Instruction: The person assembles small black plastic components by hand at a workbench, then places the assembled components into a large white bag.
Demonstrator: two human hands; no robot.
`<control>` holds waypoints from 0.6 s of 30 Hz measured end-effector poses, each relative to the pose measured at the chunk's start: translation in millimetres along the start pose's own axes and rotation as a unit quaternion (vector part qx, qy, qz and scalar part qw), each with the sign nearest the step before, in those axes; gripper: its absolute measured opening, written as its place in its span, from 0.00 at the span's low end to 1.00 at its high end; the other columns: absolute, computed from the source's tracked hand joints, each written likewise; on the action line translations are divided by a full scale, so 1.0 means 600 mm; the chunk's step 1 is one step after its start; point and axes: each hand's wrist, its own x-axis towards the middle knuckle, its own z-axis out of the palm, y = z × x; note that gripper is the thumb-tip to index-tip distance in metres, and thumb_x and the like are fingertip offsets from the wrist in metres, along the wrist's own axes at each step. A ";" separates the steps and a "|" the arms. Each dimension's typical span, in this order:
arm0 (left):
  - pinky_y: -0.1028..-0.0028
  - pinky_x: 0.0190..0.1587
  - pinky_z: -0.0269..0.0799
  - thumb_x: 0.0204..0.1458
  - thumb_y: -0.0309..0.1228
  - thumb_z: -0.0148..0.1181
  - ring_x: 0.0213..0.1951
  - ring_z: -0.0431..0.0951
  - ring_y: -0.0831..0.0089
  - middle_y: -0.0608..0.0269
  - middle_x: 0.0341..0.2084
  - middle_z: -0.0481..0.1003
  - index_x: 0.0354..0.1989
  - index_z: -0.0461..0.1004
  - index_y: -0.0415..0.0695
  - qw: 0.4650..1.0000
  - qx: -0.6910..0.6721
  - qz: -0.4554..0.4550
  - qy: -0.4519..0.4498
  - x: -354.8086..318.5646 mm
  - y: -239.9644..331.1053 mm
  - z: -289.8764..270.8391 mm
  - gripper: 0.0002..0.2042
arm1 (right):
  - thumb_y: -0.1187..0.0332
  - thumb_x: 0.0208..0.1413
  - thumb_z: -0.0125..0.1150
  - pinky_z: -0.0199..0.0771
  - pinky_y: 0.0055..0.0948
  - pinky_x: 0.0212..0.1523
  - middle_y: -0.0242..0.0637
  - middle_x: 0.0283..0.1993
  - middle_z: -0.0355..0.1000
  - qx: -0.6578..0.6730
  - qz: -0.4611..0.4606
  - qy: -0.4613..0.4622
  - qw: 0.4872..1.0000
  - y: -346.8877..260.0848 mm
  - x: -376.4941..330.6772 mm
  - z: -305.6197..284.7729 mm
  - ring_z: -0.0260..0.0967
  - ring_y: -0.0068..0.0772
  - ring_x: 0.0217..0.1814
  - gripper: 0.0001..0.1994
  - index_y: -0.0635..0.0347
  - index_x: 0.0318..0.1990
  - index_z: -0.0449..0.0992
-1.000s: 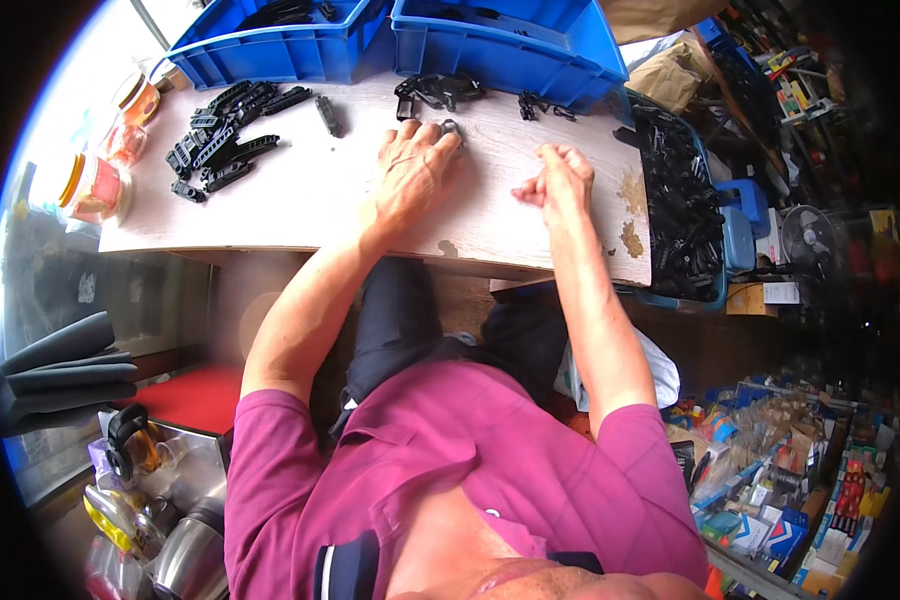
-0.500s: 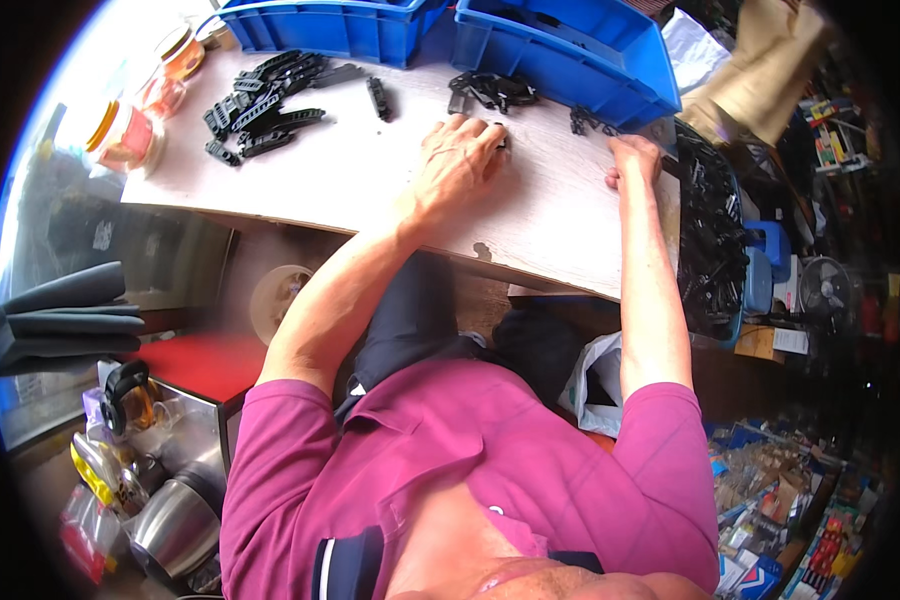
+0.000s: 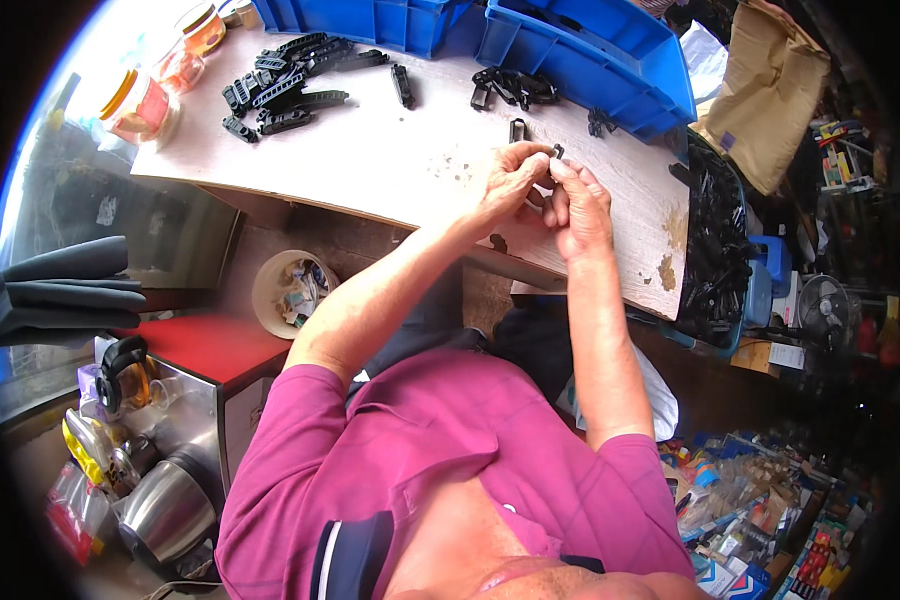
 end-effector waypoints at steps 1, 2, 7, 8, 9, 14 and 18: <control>0.75 0.28 0.78 0.62 0.38 0.53 0.30 0.78 0.75 0.56 0.34 0.77 0.55 0.69 0.41 1.000 0.000 -0.001 0.003 -0.005 0.004 0.001 0.18 | 0.67 0.52 0.67 0.59 0.22 0.12 0.24 0.14 0.63 0.000 0.002 -0.002 1.000 0.004 -0.008 0.005 0.54 0.17 0.10 0.09 0.60 0.35 0.75; 0.76 0.27 0.78 0.62 0.36 0.53 0.30 0.78 0.74 0.58 0.33 0.77 0.54 0.70 0.41 0.999 -0.036 -0.031 0.004 -0.010 0.009 0.001 0.17 | 0.67 0.52 0.67 0.60 0.22 0.12 0.24 0.15 0.64 0.002 -0.001 0.005 1.000 0.005 -0.016 0.011 0.54 0.16 0.10 0.09 0.60 0.36 0.75; 0.78 0.28 0.75 0.58 0.29 0.57 0.25 0.75 0.77 0.67 0.24 0.72 0.45 0.72 0.42 0.978 -0.193 -0.078 0.035 -0.023 0.012 -0.003 0.09 | 0.66 0.53 0.66 0.63 0.22 0.13 0.24 0.14 0.62 -0.009 0.009 0.001 1.000 0.001 -0.034 0.022 0.54 0.15 0.10 0.09 0.60 0.36 0.74; 0.79 0.28 0.75 0.56 0.27 0.58 0.23 0.74 0.78 0.68 0.22 0.70 0.41 0.72 0.41 0.977 -0.201 -0.070 0.027 -0.026 0.011 -0.008 0.07 | 0.66 0.53 0.66 0.64 0.23 0.13 0.24 0.12 0.61 -0.014 0.008 0.014 1.000 0.002 -0.034 0.024 0.54 0.16 0.10 0.09 0.59 0.35 0.73; 0.79 0.28 0.75 0.56 0.27 0.58 0.23 0.74 0.78 0.68 0.22 0.70 0.41 0.72 0.41 0.977 -0.200 -0.068 0.030 -0.027 0.010 -0.010 0.07 | 0.66 0.53 0.66 0.64 0.23 0.13 0.24 0.12 0.61 -0.014 0.010 0.010 1.000 0.003 -0.033 0.024 0.54 0.16 0.10 0.09 0.59 0.35 0.73; 0.79 0.27 0.75 0.54 0.26 0.58 0.23 0.75 0.78 0.67 0.23 0.71 0.37 0.73 0.39 0.989 -0.121 -0.031 0.078 -0.033 0.004 -0.017 0.05 | 0.65 0.55 0.64 0.64 0.25 0.14 0.26 0.10 0.59 -0.002 -0.015 0.000 1.000 0.016 -0.032 0.018 0.53 0.19 0.09 0.08 0.60 0.33 0.74; 0.77 0.25 0.75 0.55 0.25 0.57 0.24 0.76 0.78 0.65 0.25 0.74 0.37 0.74 0.38 0.994 -0.057 0.000 0.090 -0.029 0.001 -0.023 0.05 | 0.65 0.55 0.63 0.70 0.29 0.15 0.27 0.10 0.59 -0.043 -0.030 -0.015 0.999 0.018 -0.027 0.012 0.56 0.22 0.09 0.09 0.61 0.33 0.74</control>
